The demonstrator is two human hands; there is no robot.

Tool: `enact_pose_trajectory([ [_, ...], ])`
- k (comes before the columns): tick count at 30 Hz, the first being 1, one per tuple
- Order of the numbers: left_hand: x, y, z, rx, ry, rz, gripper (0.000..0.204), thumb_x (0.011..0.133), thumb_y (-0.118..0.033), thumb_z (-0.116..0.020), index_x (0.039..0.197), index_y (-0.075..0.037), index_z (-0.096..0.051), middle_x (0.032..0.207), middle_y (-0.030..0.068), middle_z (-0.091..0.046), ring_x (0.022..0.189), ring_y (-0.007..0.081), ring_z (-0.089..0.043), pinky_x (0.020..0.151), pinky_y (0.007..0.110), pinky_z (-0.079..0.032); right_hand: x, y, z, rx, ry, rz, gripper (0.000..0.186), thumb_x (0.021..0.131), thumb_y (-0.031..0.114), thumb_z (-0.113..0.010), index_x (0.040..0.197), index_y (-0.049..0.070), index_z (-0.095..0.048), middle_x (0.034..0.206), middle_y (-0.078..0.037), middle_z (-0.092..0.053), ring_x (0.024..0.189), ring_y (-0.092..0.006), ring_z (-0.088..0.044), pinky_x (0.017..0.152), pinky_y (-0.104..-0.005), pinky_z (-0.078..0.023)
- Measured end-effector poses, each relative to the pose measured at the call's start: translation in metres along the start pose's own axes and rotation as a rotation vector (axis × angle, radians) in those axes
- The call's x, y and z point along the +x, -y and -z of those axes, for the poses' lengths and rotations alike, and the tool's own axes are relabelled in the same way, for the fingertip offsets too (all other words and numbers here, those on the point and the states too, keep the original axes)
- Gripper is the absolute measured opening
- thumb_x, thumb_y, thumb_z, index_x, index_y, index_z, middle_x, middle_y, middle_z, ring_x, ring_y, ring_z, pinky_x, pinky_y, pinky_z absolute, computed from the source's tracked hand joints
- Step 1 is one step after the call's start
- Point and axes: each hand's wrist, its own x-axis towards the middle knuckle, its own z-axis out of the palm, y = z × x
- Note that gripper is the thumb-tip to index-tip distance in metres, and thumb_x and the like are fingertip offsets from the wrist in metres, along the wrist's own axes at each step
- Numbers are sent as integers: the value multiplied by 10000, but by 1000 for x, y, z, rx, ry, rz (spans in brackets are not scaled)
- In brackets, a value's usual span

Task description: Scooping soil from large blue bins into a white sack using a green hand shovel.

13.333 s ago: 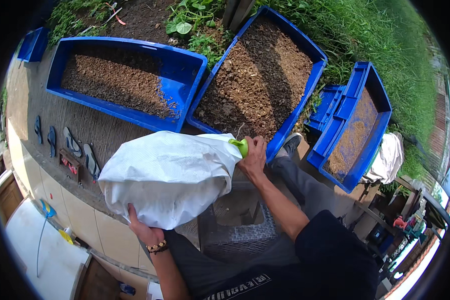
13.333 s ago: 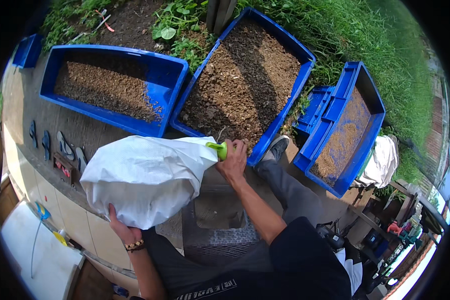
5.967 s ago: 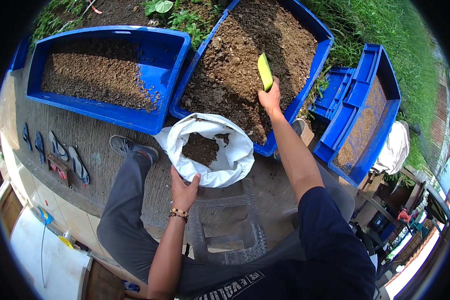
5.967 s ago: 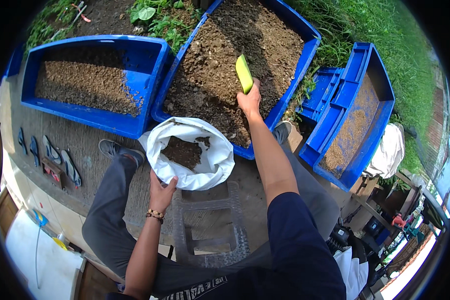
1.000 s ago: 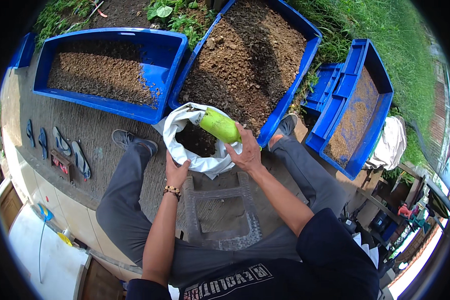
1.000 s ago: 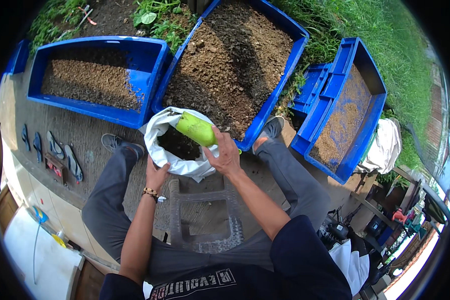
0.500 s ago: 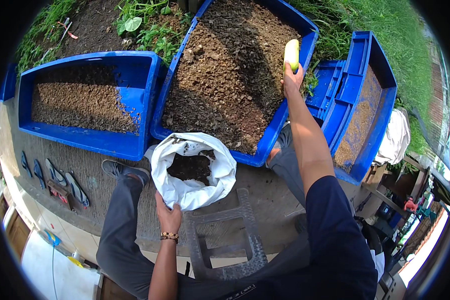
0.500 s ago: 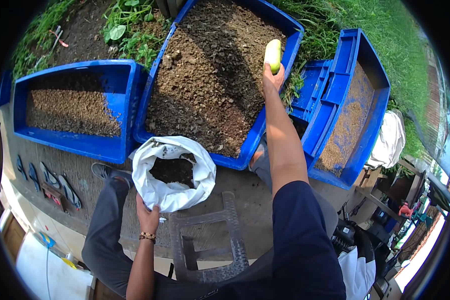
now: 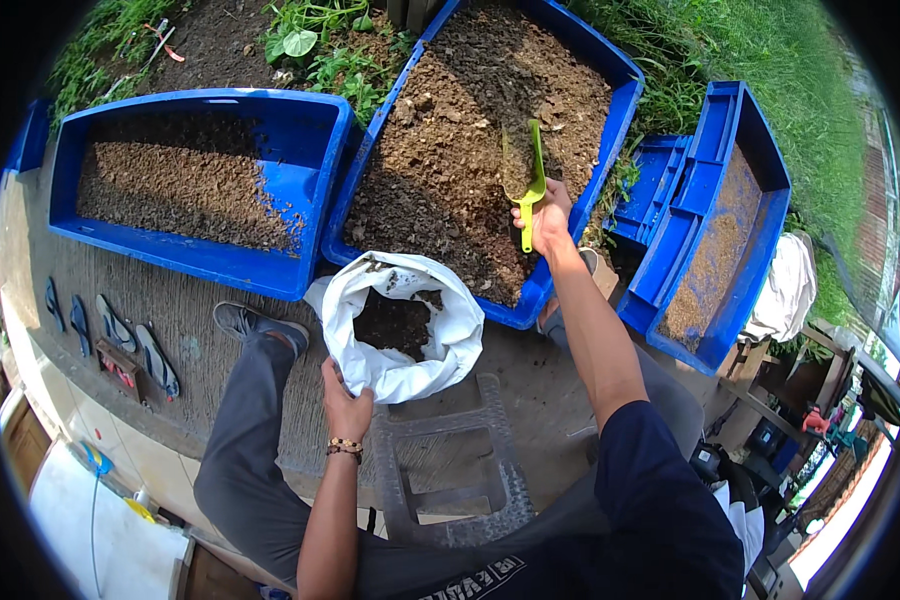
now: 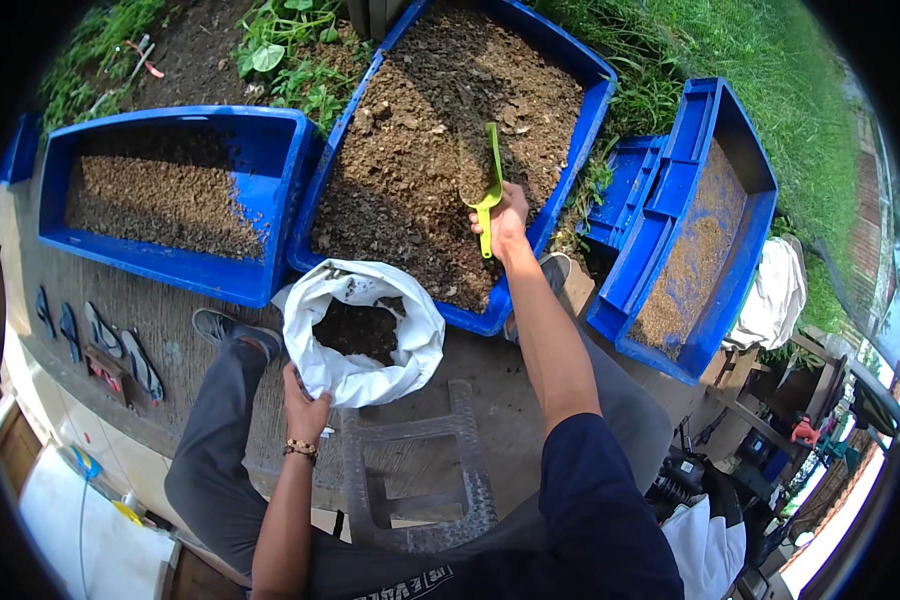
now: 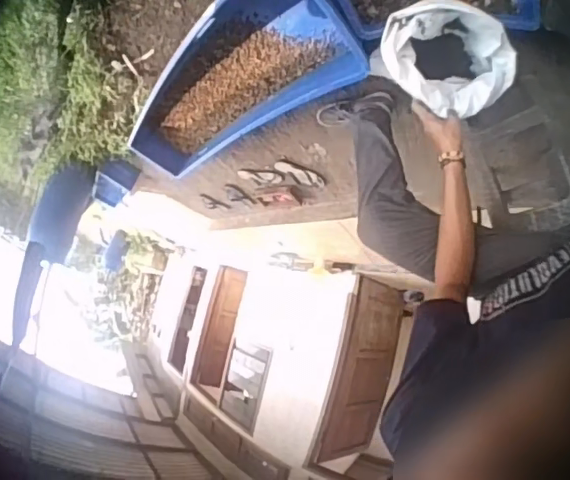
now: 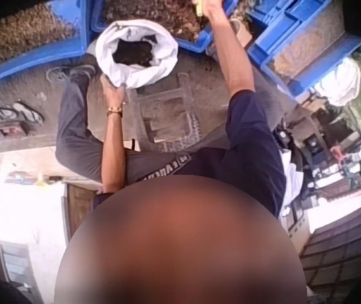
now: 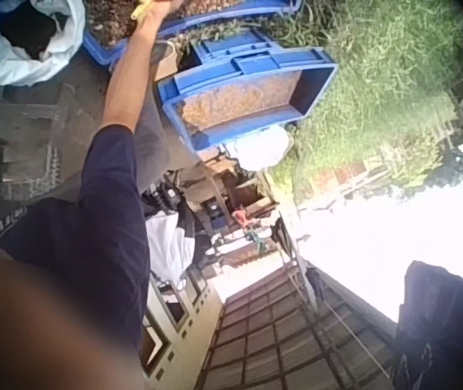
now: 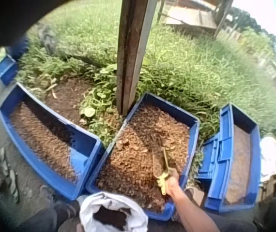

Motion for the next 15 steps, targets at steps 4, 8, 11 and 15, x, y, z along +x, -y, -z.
enact_pose_trajectory([
  [4,0,-6,-6,-15,8,-17,733,729,19,-628,1410,-45,-365,1169,245,-622,1058,367,-644,881,426,-514,-59,-3,-4,-119,11,95,379,925,436,-443,1002,92,-582,805,-66,-618,614,-203,-575,493,-320,-456],
  [8,-1,-12,-1,52,-4,6,764,726,-16,-667,1426,-56,-365,1160,230,-630,1046,340,-646,881,410,-512,-128,-42,-36,-667,-49,552,501,870,273,-541,1302,19,-555,874,-79,-635,681,-175,-622,564,-327,-510],
  [11,1,-10,0,49,13,36,755,741,-33,-653,1435,-68,-357,1195,250,-630,1091,374,-637,920,435,-501,-171,-88,-51,-1228,75,1039,633,795,311,-663,1358,52,-534,939,-126,-613,813,-269,-633,725,-375,-530],
  [15,4,-2,-7,-13,-5,-31,740,745,-10,-640,1429,-65,-363,1150,231,-642,1049,348,-654,885,410,-510,-199,-129,-56,-1505,289,907,698,747,365,-731,1388,171,-535,989,-126,-584,870,-294,-627,733,-378,-536],
])
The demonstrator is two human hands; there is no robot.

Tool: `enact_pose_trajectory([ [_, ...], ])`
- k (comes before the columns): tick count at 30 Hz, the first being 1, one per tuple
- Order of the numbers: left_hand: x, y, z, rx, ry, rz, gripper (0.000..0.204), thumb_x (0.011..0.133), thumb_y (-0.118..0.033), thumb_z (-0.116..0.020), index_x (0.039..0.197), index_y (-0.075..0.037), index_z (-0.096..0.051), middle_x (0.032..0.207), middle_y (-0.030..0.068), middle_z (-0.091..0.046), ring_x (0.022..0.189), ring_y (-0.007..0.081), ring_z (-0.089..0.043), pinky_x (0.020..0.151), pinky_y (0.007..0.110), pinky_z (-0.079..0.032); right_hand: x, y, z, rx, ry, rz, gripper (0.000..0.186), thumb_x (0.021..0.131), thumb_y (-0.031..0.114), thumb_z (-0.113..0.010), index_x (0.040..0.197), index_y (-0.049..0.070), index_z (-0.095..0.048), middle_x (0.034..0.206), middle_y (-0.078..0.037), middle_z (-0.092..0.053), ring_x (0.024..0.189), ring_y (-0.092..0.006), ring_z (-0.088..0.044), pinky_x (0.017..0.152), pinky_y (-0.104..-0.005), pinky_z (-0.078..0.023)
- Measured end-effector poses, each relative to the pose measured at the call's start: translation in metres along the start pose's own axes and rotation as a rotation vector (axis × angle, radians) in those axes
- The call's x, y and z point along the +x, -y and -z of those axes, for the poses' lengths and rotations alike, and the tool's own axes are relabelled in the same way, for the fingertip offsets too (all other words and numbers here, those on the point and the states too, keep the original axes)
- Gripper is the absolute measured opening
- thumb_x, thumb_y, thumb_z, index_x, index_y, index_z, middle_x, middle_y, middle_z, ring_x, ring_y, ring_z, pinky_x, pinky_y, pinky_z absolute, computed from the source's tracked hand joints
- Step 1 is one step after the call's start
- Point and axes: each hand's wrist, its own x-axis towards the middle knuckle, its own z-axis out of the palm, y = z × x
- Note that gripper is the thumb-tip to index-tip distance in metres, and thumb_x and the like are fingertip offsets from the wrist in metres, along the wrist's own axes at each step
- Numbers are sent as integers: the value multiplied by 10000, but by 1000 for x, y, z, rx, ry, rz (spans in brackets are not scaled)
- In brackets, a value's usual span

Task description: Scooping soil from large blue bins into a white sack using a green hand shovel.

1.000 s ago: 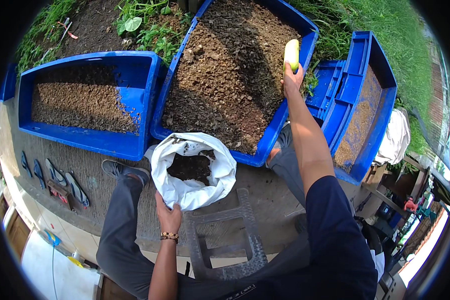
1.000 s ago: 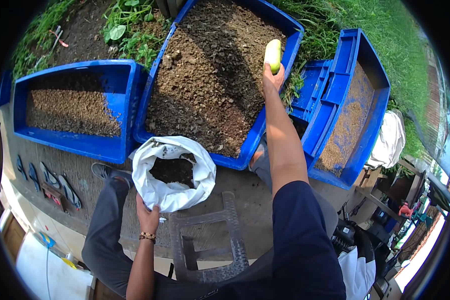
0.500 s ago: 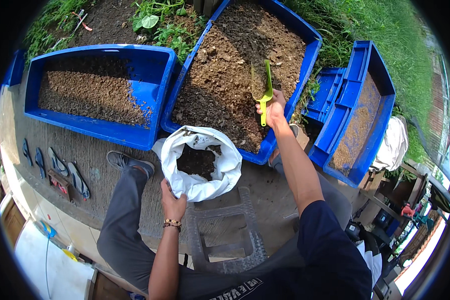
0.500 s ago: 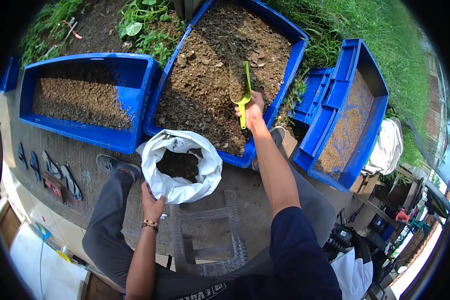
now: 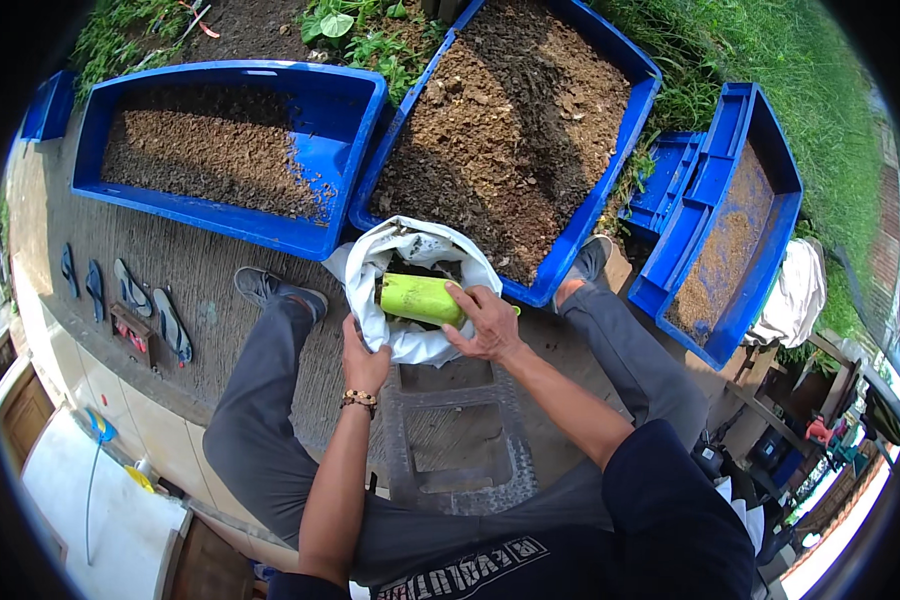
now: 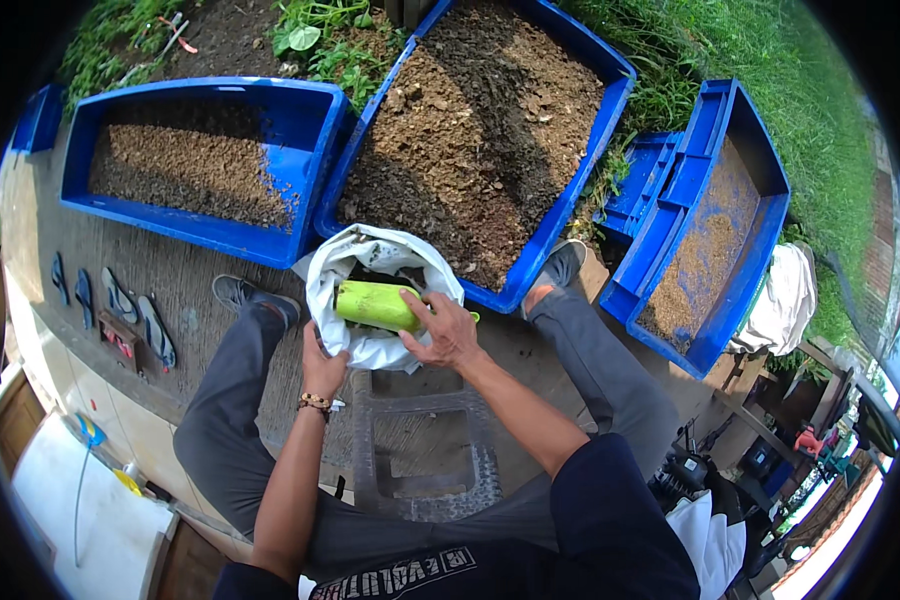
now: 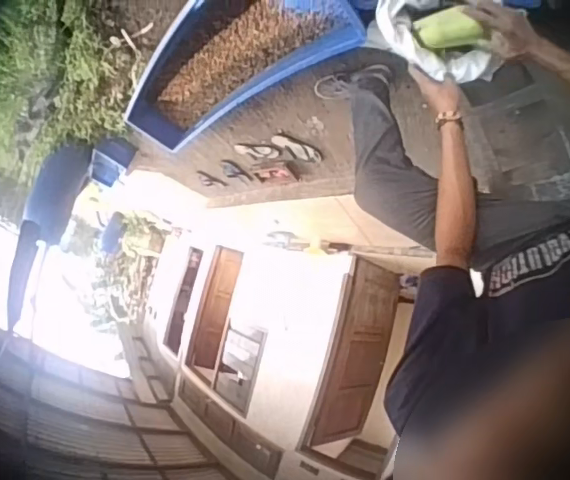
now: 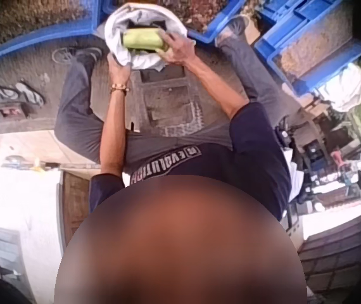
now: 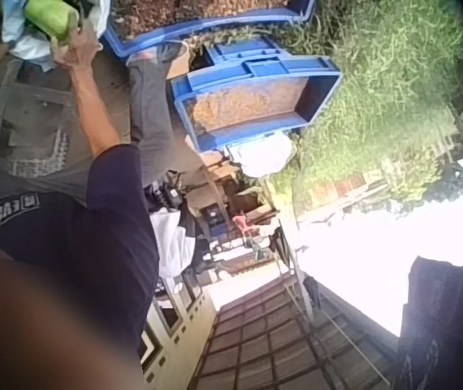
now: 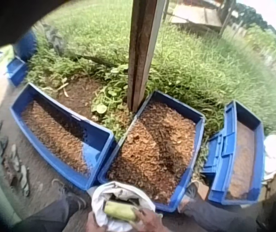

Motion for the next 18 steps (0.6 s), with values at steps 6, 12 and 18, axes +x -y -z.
enact_pose_trajectory([
  [6,-6,3,9,57,-47,-32,734,744,-1,-632,1423,-45,-358,1131,241,-643,1009,366,-659,846,421,-520,66,-57,21,108,-414,-336,727,791,301,-732,1424,94,-440,1158,-198,-546,1043,-375,-580,876,-439,-500],
  [12,-10,-25,3,108,-1,-34,716,747,6,-636,1409,-6,-363,1124,242,-627,973,360,-655,800,414,-522,200,-238,91,45,-744,-725,719,820,402,-717,1407,71,-466,1288,-234,-524,1218,-384,-508,1047,-459,-396],
  [18,-11,-34,5,45,30,27,714,757,36,-622,1416,-1,-350,1143,234,-627,978,332,-662,781,385,-526,283,-283,114,216,-575,-748,602,775,425,-717,1274,107,-606,1170,-185,-624,1109,-342,-595,988,-423,-444],
])
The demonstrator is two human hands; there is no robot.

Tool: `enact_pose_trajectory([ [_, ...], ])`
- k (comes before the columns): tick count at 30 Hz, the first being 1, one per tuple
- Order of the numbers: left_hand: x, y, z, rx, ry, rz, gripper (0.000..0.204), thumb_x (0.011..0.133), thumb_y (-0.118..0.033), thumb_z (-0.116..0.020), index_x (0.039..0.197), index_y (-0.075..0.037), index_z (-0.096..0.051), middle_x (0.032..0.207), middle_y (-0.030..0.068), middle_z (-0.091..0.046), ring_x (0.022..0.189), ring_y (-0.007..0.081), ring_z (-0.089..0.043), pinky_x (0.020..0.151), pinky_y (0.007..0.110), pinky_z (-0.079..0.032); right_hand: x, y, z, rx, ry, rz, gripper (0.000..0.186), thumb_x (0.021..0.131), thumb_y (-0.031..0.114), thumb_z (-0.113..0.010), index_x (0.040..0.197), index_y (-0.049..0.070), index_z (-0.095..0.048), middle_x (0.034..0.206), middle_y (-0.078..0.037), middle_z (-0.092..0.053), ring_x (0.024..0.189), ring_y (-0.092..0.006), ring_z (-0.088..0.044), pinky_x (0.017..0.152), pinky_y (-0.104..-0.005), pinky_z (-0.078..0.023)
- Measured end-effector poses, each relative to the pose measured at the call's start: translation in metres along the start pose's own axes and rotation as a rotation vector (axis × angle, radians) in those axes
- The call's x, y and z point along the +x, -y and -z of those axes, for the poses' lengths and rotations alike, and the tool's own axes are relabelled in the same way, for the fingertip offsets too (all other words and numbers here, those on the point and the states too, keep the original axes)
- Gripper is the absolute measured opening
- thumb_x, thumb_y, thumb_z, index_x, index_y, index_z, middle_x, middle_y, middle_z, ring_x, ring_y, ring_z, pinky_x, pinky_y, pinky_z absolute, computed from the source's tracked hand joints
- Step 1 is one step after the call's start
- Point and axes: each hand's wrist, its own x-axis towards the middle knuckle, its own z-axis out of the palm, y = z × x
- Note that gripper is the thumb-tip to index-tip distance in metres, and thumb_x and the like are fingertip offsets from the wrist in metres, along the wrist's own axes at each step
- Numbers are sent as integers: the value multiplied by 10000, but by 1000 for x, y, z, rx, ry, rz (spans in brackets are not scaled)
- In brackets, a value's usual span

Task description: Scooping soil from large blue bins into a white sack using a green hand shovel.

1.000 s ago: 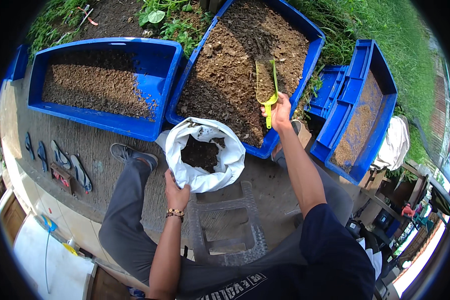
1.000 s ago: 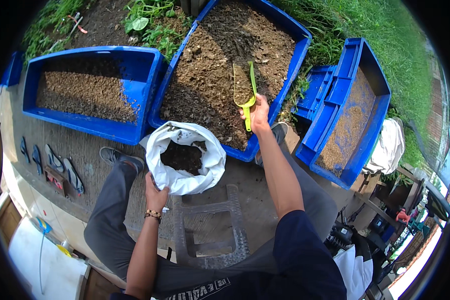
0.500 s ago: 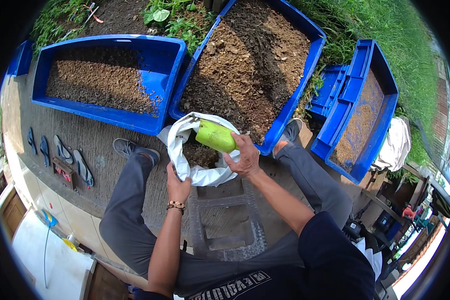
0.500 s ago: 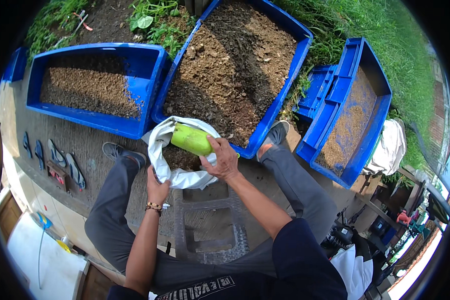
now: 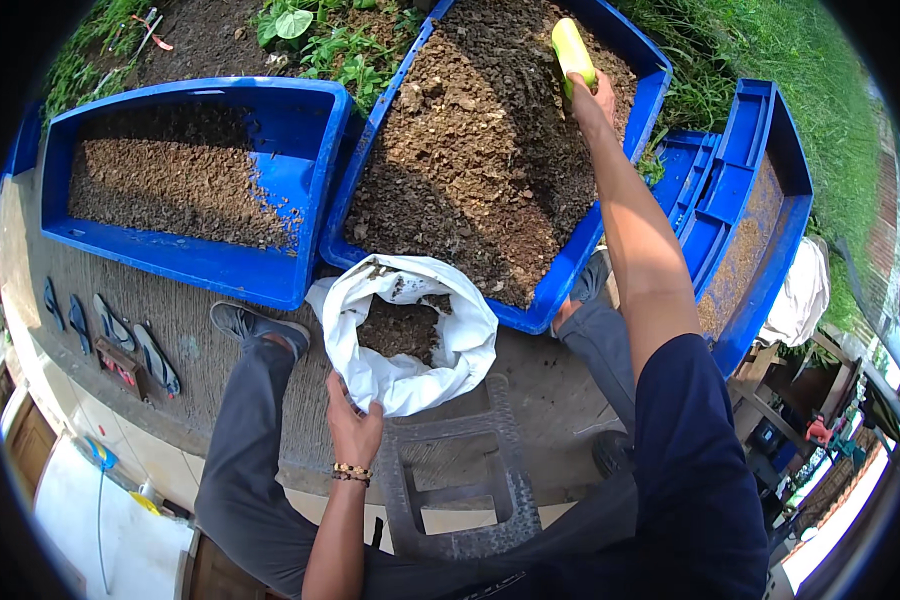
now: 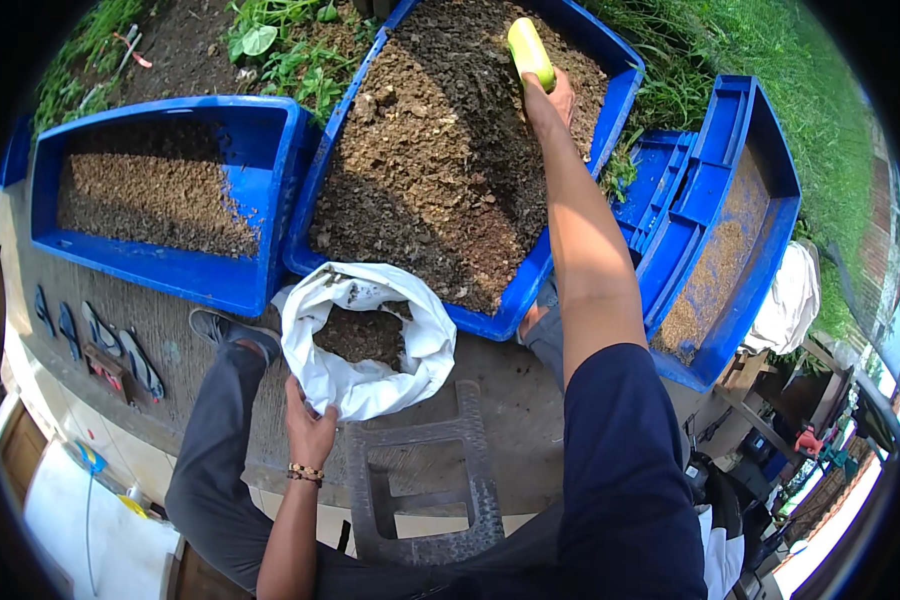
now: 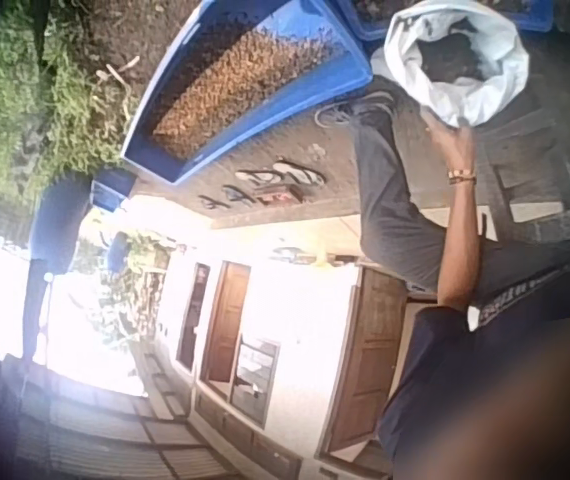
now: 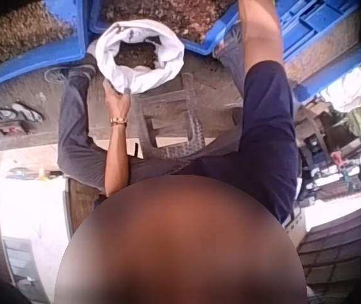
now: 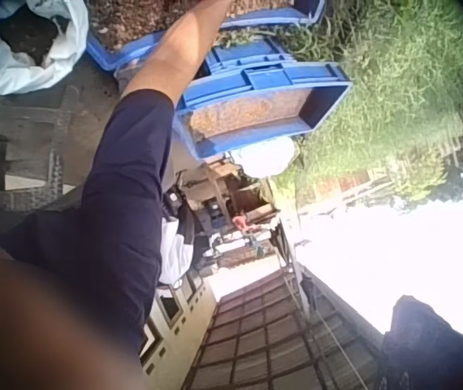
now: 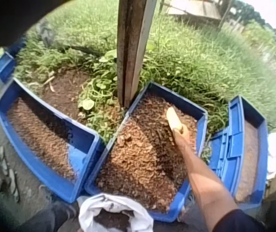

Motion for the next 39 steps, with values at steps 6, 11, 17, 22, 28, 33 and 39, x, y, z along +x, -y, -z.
enact_pose_trajectory([
  [6,1,7,0,-24,3,20,740,763,25,-631,1440,-4,-333,1189,242,-622,970,322,-671,775,377,-530,-52,-16,-5,-199,75,255,522,808,385,-684,1284,187,-602,1154,-178,-585,1076,-347,-589,945,-422,-468],
  [11,0,12,3,-1,-5,9,757,761,5,-644,1449,-6,-328,1185,248,-622,973,341,-670,784,393,-534,-121,-39,20,-313,245,209,571,815,417,-687,1338,230,-553,1178,-169,-515,1083,-380,-582,917,-461,-482],
  [17,0,14,3,41,-3,6,774,753,-14,-658,1452,-13,-327,1197,255,-617,1020,368,-657,830,414,-531,-230,-87,11,-151,314,108,486,838,307,-620,1285,118,-581,1074,-221,-550,1010,-376,-569,887,-455,-475],
  [22,3,19,-1,16,6,-18,774,752,-20,-660,1451,-14,-327,1192,255,-619,1050,384,-646,868,425,-521,-271,-104,18,645,458,-684,343,898,408,-464,961,99,-599,729,-76,-610,538,-209,-568,474,-343,-466],
  [28,1,6,3,16,17,57,767,749,-29,-661,1446,-19,-340,1206,256,-611,1079,385,-633,887,432,-509,-275,-81,56,811,510,-710,375,888,374,-456,1004,57,-619,743,-65,-596,531,-197,-569,449,-319,-470],
  [33,3,9,2,71,6,36,765,740,-33,-666,1436,-14,-350,1216,258,-607,1084,397,-625,907,437,-497,-299,-16,87,152,570,330,576,743,277,-625,1272,48,-613,990,-109,-542,693,-210,-618,564,-356,-499],
  [39,5,8,-3,8,25,-6,757,743,-14,-650,1435,3,-342,1226,270,-602,1107,399,-619,931,436,-492,-361,0,84,-334,632,880,688,700,375,-750,1351,250,-567,1103,-96,-503,713,-264,-626,595,-382,-534],
])
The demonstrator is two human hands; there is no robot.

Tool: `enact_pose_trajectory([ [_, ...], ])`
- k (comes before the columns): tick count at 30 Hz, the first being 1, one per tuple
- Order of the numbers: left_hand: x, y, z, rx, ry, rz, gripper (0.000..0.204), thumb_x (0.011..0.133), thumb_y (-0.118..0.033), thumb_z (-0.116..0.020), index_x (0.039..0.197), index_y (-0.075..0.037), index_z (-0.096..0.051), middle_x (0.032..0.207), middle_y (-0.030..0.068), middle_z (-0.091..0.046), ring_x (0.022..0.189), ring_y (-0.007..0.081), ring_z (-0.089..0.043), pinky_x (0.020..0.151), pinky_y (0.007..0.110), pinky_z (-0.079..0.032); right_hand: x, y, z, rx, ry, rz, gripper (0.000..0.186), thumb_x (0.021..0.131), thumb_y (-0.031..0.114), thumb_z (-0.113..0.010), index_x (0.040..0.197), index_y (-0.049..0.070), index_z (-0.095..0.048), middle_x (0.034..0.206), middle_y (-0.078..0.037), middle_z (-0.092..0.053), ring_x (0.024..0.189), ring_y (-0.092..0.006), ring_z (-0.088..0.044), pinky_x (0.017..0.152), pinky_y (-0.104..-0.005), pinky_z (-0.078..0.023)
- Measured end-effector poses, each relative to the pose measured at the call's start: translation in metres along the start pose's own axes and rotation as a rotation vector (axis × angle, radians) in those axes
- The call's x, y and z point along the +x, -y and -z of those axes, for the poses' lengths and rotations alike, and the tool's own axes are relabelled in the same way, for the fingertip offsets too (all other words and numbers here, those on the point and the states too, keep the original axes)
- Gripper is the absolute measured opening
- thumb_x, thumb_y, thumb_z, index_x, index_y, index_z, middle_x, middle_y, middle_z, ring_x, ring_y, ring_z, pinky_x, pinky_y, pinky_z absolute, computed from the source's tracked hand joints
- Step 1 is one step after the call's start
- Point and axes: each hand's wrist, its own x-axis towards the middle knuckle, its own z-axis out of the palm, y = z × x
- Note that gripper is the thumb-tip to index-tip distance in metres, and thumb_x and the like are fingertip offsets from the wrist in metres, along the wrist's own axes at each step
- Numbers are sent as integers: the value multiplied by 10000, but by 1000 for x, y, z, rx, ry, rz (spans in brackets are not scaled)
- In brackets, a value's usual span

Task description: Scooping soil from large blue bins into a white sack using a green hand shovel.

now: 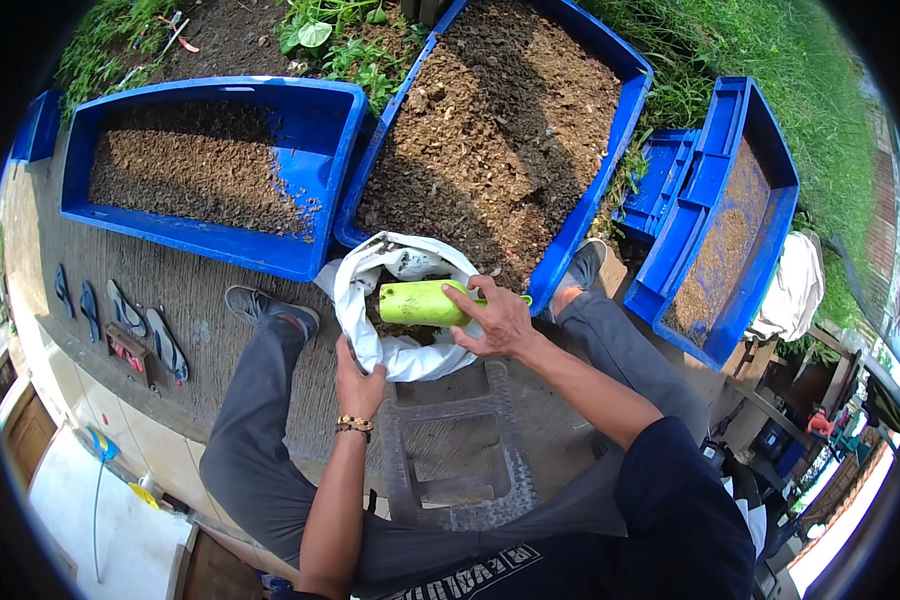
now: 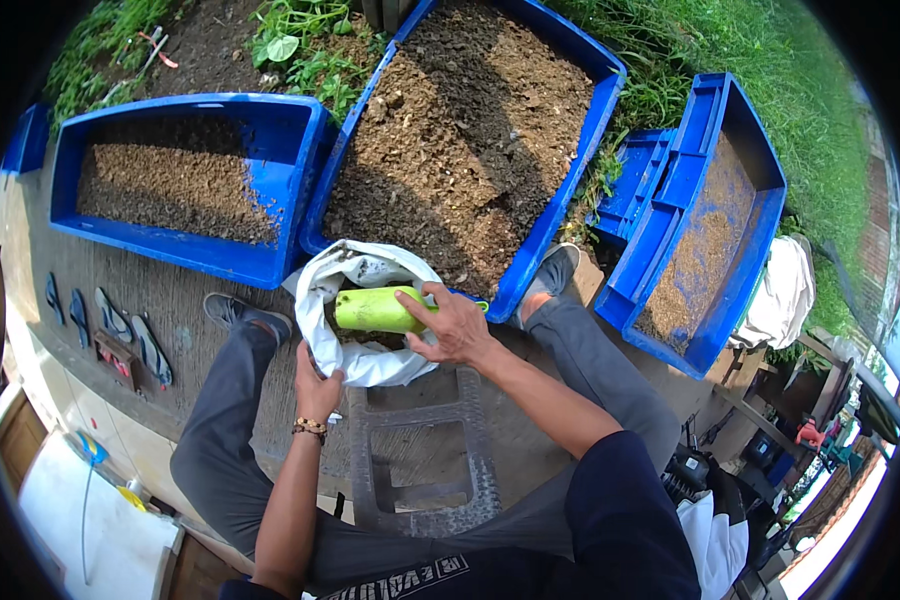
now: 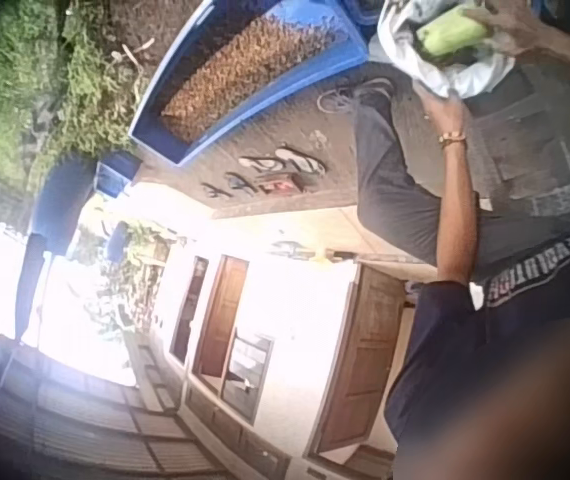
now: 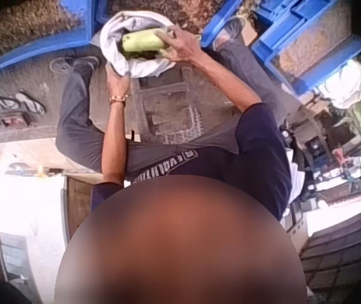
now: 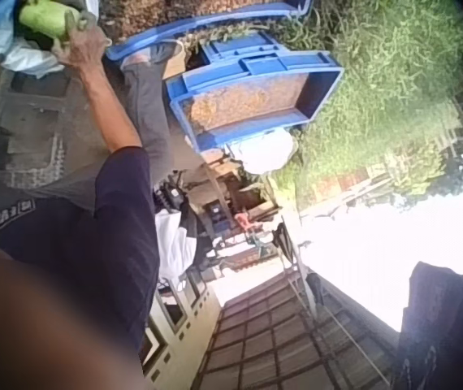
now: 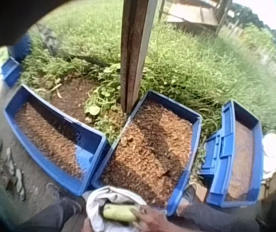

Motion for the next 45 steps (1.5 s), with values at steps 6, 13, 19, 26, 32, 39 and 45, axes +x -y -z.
enact_pose_trajectory([
  [6,-6,7,6,154,-85,-109,737,743,7,-635,1428,35,-365,1213,303,-585,1100,453,-596,945,465,-477,46,-53,7,126,-475,-556,791,785,294,-737,1464,134,-365,1247,-214,-421,1093,-384,-518,901,-471,-469],
  [13,-12,-10,-9,438,-14,-310,715,723,47,-603,1411,29,-412,1209,260,-555,1013,462,-598,887,502,-488,58,-217,0,-38,-837,-1155,678,889,358,-618,1470,136,-347,1184,-283,-487,1086,-437,-522,956,-484,-421],
  [19,-16,-24,4,572,114,-196,623,715,37,-617,1330,5,-522,1235,224,-549,1051,435,-593,877,494,-500,71,-181,-55,194,-810,-840,479,878,276,-568,1308,68,-529,1134,-263,-608,1037,-442,-575,937,-479,-445],
  [26,3,-10,10,370,25,-159,612,739,-163,-749,1275,35,-528,1204,247,-570,1102,417,-571,954,468,-462,83,-130,-73,329,-778,-751,399,912,276,-470,1210,29,-564,1014,-224,-655,908,-391,-646,816,-459,-512],
  [32,44,-10,-18,168,-161,-252,749,777,-266,-769,1383,28,-442,1228,255,-588,1133,385,-570,974,445,-450,51,-152,-42,1559,-377,-1140,463,893,509,-413,947,86,-591,733,-74,-606,535,-213,-558,437,-326,-433],
  [39,99,-15,9,279,54,-341,733,758,-219,-745,1435,-127,-478,1200,256,-587,1083,381,-551,974,444,-453,29,-133,31,1426,-285,-932,457,889,424,-438,1128,61,-579,772,-79,-641,556,-192,-596,446,-298,-473],
  [45,54,-24,18,397,-67,-446,639,762,-52,-669,1374,-197,-559,1070,183,-505,1008,380,-567,887,447,-489,7,-36,71,518,-188,-356,582,762,212,-603,1306,8,-561,980,-140,-642,827,-247,-633,766,-367,-515],
])
